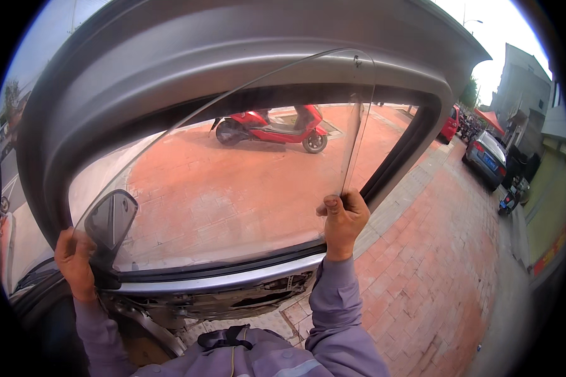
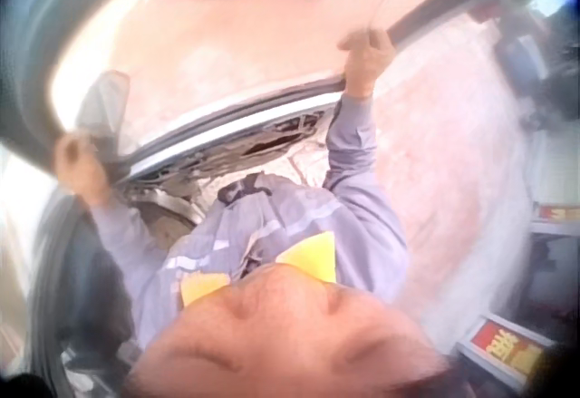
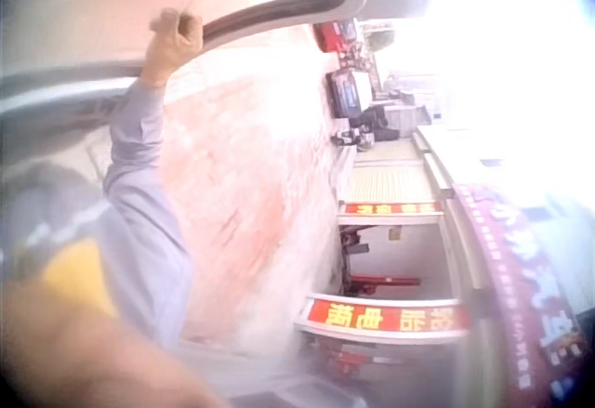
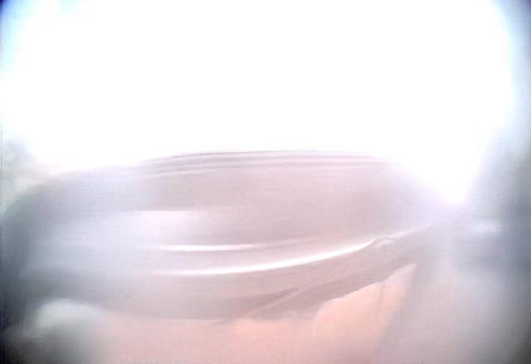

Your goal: The person selects a screwdriver and socket from a tool chest, then walks to a silver car. They sit on the ground and use the screwdriver to remove screws from the interior door panel, then pull out a rubber weather stripping seal from the door frame.

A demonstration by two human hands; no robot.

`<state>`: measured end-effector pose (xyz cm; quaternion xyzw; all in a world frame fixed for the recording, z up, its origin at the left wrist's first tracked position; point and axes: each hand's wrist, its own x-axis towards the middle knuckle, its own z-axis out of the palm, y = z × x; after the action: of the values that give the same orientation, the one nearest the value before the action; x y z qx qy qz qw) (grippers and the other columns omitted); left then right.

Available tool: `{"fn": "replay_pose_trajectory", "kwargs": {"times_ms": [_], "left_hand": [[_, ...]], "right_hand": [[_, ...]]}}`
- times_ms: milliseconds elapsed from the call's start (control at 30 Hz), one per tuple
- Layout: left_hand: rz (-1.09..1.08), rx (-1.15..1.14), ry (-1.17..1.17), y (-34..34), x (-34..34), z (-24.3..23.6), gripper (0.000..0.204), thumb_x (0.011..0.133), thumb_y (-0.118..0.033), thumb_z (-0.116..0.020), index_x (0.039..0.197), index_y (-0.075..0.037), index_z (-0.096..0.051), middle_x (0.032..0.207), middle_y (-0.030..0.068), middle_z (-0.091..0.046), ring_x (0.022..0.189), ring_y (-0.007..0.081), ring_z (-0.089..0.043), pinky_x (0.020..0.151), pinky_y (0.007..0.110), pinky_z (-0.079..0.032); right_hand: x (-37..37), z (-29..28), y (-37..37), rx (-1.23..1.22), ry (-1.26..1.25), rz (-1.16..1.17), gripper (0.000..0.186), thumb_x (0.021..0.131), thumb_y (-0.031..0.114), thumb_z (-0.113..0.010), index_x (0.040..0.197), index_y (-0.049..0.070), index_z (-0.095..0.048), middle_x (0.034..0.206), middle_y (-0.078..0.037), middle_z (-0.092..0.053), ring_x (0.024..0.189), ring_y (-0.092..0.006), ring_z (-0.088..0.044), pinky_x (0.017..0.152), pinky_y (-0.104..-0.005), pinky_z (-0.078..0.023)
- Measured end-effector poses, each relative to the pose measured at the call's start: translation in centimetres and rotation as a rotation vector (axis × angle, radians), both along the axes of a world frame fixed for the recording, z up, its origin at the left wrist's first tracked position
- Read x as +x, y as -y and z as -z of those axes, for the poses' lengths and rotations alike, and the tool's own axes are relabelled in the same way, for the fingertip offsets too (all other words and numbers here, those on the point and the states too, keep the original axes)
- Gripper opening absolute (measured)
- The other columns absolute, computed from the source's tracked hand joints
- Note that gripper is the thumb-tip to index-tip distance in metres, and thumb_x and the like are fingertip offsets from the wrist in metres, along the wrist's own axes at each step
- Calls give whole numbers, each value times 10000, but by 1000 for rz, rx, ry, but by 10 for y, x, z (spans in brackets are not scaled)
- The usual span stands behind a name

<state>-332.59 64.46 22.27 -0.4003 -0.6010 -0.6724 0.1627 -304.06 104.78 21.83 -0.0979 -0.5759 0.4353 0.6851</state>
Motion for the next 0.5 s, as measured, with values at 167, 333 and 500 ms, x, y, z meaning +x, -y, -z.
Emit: {"fn": "replay_pose_trajectory", "kwargs": {"times_ms": [167, 333, 500], "left_hand": [[-156, 5, 24, -4, 11, -11, 196, 956, -90, -701, 1086, 30, -617, 883, 45, -618, 821, 118, -592, 773, 256, -482], [-257, -36, 27, 13, 13, -14, 201, 964, -61, -681, 1124, 43, -620, 926, 51, -606, 822, 130, -588, 783, 261, -494], [-219, -40, 10, 1, 19, -22, 236, 965, -37, -674, 1181, 41, -618, 987, 53, -621, 867, 131, -597, 820, 277, -504]], "right_hand": [[-1, -13, -4, 41, 10, 37, 483, 830, 448, -821, 791, 19, -601, 596, -41, -590, 514, -113, -574, 498, -238, -467], [-4, -12, 0, 75, 11, 4, 432, 874, 399, -796, 786, 20, -606, 590, -48, -591, 512, -116, -565, 497, -236, -456], [2, -16, -6, 121, 40, 13, 418, 892, 391, -780, 787, 26, -608, 594, -36, -578, 523, -119, -565, 507, -249, -458]]}}
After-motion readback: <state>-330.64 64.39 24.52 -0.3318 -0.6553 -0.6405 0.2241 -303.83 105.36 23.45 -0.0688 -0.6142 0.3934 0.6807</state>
